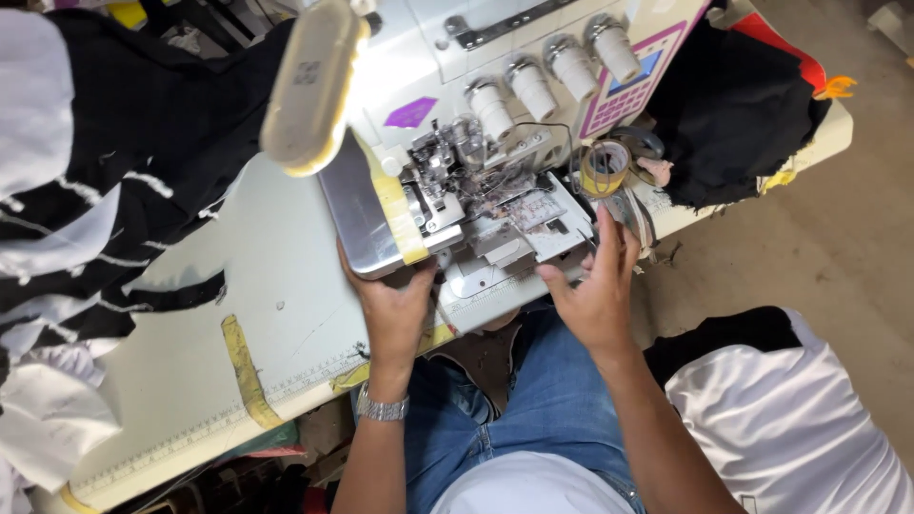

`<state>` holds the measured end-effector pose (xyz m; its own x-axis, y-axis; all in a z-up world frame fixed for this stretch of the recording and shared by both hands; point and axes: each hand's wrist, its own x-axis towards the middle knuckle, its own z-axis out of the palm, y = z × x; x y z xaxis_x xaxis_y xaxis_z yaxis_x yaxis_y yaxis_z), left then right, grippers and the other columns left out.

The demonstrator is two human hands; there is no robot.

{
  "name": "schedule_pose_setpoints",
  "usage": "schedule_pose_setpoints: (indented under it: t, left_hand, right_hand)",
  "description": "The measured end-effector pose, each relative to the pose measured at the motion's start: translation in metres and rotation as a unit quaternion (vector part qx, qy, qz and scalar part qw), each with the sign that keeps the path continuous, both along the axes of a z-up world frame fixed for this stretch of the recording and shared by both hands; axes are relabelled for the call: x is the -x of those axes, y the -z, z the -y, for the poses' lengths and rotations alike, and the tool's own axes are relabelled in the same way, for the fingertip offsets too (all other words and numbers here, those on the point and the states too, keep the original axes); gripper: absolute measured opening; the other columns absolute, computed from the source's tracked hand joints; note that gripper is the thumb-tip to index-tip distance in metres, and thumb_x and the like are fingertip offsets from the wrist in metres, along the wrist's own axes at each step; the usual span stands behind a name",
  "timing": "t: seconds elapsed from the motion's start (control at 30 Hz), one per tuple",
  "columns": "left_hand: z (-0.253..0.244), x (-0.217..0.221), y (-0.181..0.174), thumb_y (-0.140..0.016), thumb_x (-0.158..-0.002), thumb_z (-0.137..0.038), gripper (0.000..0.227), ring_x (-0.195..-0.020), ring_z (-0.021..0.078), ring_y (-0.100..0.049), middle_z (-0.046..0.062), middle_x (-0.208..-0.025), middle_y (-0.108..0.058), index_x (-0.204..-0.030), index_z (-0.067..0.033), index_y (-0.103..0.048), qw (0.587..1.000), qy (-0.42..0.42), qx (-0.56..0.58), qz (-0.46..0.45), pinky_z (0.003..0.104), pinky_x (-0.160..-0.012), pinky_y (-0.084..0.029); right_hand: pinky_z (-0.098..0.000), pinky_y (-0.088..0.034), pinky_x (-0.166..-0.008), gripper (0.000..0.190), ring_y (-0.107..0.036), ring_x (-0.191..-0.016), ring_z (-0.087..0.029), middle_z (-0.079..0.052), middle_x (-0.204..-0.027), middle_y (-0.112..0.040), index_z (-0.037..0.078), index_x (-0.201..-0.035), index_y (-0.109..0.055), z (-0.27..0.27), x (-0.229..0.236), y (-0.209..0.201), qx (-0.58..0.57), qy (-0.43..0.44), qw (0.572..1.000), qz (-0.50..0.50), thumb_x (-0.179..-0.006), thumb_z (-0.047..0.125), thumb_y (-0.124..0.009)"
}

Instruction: Threading and adjusting an industrial overlock sewing machine using tweezers

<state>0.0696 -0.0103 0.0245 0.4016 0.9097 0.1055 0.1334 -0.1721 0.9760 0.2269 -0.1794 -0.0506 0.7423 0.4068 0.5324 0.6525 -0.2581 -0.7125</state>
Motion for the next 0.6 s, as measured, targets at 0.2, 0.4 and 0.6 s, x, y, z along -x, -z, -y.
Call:
schedule_pose_setpoints:
  t: [0.2, 0.4, 0.6]
  left_hand:
    - [0.018, 0.031, 0.044, -0.077, -0.084, -0.001, 0.098, -0.141, 0.0403, -0.031, 0.026, -0.148, -0.023, -0.157, 0.0052, -0.012, 0.991, 0.007, -0.128, 0.032, 0.056, -0.118, -0.031]
    - [-0.003, 0.04, 0.0, -0.059, -0.094, -0.014, 0.064, -0.116, 0.0288, -0.056, 0.018, -0.133, -0.048, -0.149, 0.0002, -0.029, 0.996, 0.031, 0.007, -0.087, 0.039, -0.097, -0.055]
    - [-0.04, 0.062, 0.025, -0.056, -0.096, 0.002, 0.034, -0.091, 0.0238, -0.06, 0.016, -0.103, -0.057, -0.13, 0.0064, -0.056, 0.984, 0.073, -0.134, -0.096, 0.04, -0.081, -0.049]
  right_hand:
    - [-0.0405, -0.057, -0.082, 0.034, -0.073, -0.091, -0.035, -0.016, -0.103, -0.072, 0.005, -0.135, -0.073, 0.082, -0.016, -0.025, 0.07, 0.02, 0.997, 0.035, -0.104, 0.02, -0.067]
    - [-0.0264, -0.06, -0.064, 0.031, -0.067, -0.073, -0.011, 0.001, -0.103, -0.075, 0.013, -0.129, -0.075, 0.066, -0.02, -0.118, 0.267, -0.063, 0.921, 0.277, -0.099, 0.014, -0.079]
    - [-0.0375, -0.055, -0.047, 0.012, -0.067, -0.055, -0.026, -0.01, -0.084, -0.063, 0.009, -0.098, -0.068, -0.012, -0.056, -0.099, 0.27, -0.13, 0.884, 0.358, -0.1, 0.006, -0.056]
